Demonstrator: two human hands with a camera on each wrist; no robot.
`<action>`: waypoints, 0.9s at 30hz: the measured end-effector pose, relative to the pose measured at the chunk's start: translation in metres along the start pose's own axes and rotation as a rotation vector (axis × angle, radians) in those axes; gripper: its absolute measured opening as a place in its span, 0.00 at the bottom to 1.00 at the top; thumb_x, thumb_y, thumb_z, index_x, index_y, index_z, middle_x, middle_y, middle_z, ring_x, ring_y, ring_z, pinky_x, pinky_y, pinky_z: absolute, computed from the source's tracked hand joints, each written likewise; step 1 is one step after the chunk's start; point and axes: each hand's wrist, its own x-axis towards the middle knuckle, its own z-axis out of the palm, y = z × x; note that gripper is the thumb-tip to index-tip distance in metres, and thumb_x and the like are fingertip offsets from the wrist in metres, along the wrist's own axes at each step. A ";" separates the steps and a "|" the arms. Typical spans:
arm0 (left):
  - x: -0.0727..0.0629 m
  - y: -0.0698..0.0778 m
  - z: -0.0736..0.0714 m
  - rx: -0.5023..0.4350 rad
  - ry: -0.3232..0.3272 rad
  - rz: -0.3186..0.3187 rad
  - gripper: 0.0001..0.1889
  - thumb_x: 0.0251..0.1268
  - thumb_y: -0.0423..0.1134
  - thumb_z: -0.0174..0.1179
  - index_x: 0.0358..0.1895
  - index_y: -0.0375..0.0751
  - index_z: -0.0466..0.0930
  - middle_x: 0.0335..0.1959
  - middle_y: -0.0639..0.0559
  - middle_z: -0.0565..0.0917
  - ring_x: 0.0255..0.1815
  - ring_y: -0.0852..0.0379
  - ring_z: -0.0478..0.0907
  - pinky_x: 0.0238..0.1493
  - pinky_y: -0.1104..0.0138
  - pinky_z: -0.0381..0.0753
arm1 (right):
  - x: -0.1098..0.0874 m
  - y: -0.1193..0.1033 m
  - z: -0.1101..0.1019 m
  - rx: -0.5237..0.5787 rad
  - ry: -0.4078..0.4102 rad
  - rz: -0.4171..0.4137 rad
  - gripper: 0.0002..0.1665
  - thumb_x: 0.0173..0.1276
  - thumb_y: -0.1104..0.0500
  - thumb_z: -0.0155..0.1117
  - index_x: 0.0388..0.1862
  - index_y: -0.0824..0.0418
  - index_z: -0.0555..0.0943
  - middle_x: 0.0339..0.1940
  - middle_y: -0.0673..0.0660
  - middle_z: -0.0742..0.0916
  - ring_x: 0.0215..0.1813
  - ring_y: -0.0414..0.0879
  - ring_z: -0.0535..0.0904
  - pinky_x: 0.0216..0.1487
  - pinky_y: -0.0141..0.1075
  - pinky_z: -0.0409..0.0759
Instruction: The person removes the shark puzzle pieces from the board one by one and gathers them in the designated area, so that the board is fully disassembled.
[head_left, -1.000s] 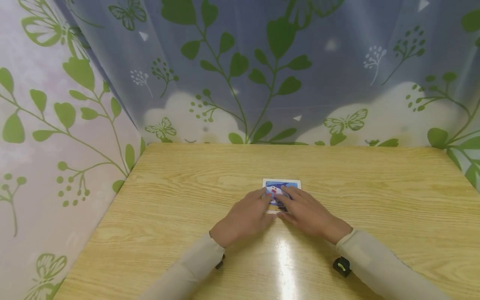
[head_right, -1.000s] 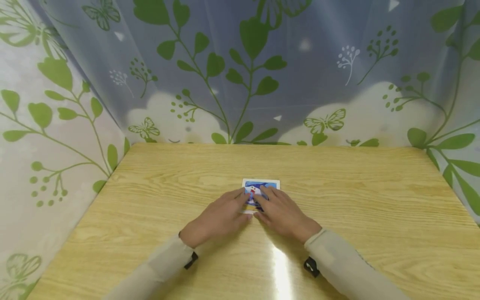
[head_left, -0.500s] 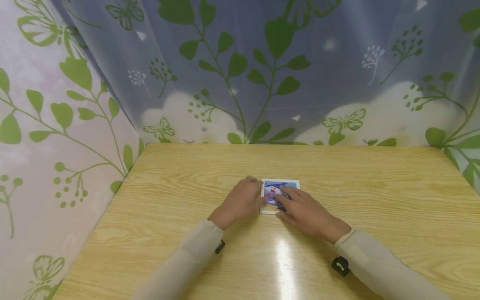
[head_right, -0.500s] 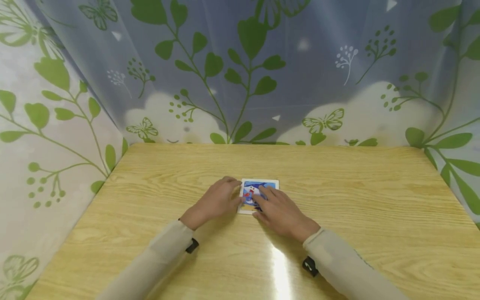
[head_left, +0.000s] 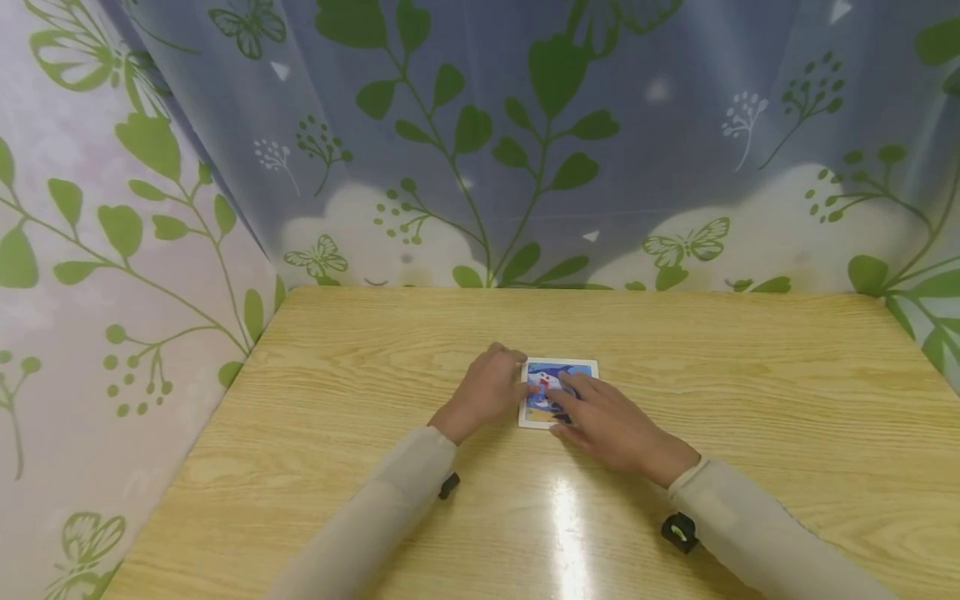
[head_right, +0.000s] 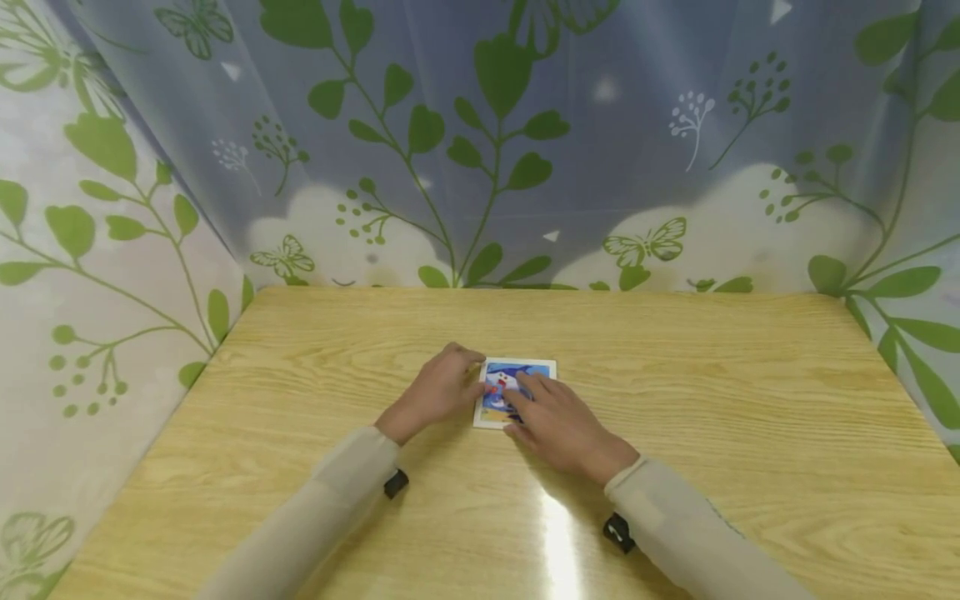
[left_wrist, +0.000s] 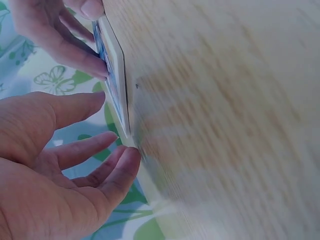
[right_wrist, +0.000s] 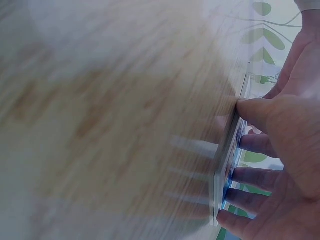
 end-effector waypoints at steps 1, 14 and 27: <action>0.001 0.000 0.001 -0.001 0.006 0.002 0.24 0.65 0.38 0.70 0.59 0.27 0.80 0.55 0.35 0.82 0.58 0.43 0.77 0.62 0.54 0.77 | 0.000 0.000 0.000 -0.001 -0.002 0.001 0.29 0.73 0.52 0.66 0.65 0.70 0.76 0.66 0.74 0.76 0.68 0.68 0.71 0.68 0.59 0.70; 0.010 0.002 0.008 0.001 0.005 -0.054 0.22 0.62 0.38 0.72 0.56 0.29 0.82 0.50 0.39 0.83 0.53 0.46 0.78 0.58 0.56 0.78 | -0.002 -0.001 -0.002 -0.016 0.009 -0.015 0.28 0.73 0.54 0.66 0.65 0.70 0.76 0.65 0.73 0.76 0.68 0.67 0.72 0.67 0.59 0.71; 0.013 0.006 0.011 -0.050 0.014 -0.133 0.22 0.61 0.37 0.73 0.56 0.30 0.83 0.50 0.39 0.83 0.54 0.47 0.78 0.60 0.56 0.77 | -0.002 -0.002 -0.002 -0.049 -0.007 -0.012 0.28 0.74 0.52 0.65 0.65 0.70 0.77 0.66 0.74 0.76 0.68 0.67 0.72 0.66 0.58 0.72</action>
